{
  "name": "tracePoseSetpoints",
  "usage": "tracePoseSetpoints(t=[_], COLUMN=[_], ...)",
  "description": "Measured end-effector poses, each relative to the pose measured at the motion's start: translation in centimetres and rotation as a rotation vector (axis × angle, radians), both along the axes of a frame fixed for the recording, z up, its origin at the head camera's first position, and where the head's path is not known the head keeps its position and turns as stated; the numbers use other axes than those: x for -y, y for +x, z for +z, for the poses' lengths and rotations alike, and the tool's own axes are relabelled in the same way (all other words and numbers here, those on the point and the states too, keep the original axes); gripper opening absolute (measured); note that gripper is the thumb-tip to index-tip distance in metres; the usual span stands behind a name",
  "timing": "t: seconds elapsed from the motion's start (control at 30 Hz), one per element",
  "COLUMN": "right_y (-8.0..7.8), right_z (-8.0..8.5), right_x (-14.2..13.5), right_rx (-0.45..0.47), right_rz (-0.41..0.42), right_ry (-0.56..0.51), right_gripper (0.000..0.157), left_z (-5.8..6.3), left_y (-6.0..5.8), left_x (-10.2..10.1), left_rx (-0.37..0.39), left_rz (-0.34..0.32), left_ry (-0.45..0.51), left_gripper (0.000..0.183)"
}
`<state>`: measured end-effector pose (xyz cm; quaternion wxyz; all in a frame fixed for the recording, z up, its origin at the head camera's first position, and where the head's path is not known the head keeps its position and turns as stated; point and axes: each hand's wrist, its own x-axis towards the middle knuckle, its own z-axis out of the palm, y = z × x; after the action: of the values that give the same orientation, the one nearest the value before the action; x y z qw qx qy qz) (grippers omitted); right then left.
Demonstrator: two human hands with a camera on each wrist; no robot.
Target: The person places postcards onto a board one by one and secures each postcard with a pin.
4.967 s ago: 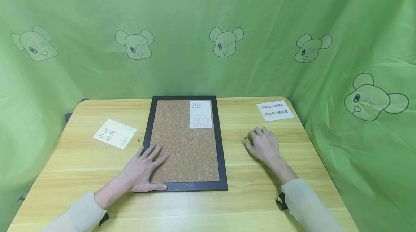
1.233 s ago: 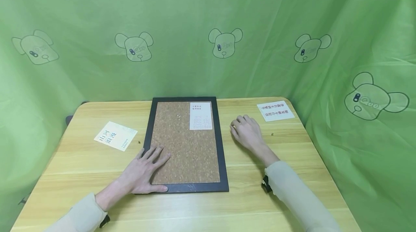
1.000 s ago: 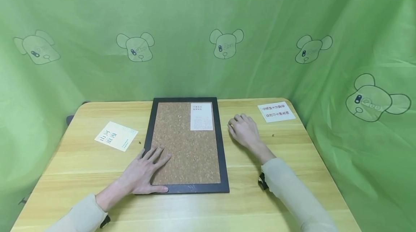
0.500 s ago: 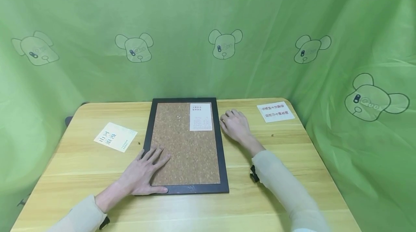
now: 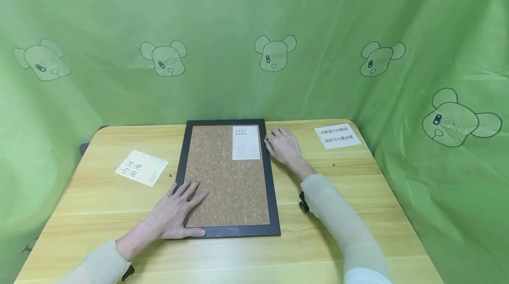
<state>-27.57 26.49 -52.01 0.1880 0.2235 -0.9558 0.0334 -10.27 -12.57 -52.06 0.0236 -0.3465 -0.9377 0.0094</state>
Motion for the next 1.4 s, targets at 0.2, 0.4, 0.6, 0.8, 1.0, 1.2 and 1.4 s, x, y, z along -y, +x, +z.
tracePoseSetpoints(t=[0.2,0.4,0.6,0.8,1.0,1.2,1.4], right_y=[-0.8,-1.6,-2.1,-2.6,-3.3,-4.0,-4.9], right_z=[0.0,0.1,0.3,0.3,-0.2,-0.8,-0.9], right_x=[0.2,0.7,1.6,2.5,2.8,2.9,2.9], right_rx=[0.020,-0.007,-0.006,0.023,0.040,0.048,0.037], right_rz=[0.001,0.029,0.037,0.034,0.033,0.028,0.026], right_ry=[0.010,0.007,0.034,0.048,0.079,0.100,0.104], right_gripper=[0.020,0.019,0.021,0.023,0.022,0.023,0.022], left_z=[0.0,0.0,0.0,0.0,0.0,0.1,0.2], left_y=[0.0,0.0,0.0,0.0,0.0,0.0,0.1], left_x=[0.0,0.0,0.0,0.0,0.0,0.0,0.0], left_rx=[-0.003,-0.002,0.008,0.012,0.012,0.000,-0.002], left_rz=[-0.003,-0.002,0.001,0.004,0.004,0.002,0.003], left_ry=[-0.001,0.001,-0.005,0.001,0.003,-0.001,0.001], left_gripper=[0.109,0.109,0.110,0.110,0.110,0.110,0.109])
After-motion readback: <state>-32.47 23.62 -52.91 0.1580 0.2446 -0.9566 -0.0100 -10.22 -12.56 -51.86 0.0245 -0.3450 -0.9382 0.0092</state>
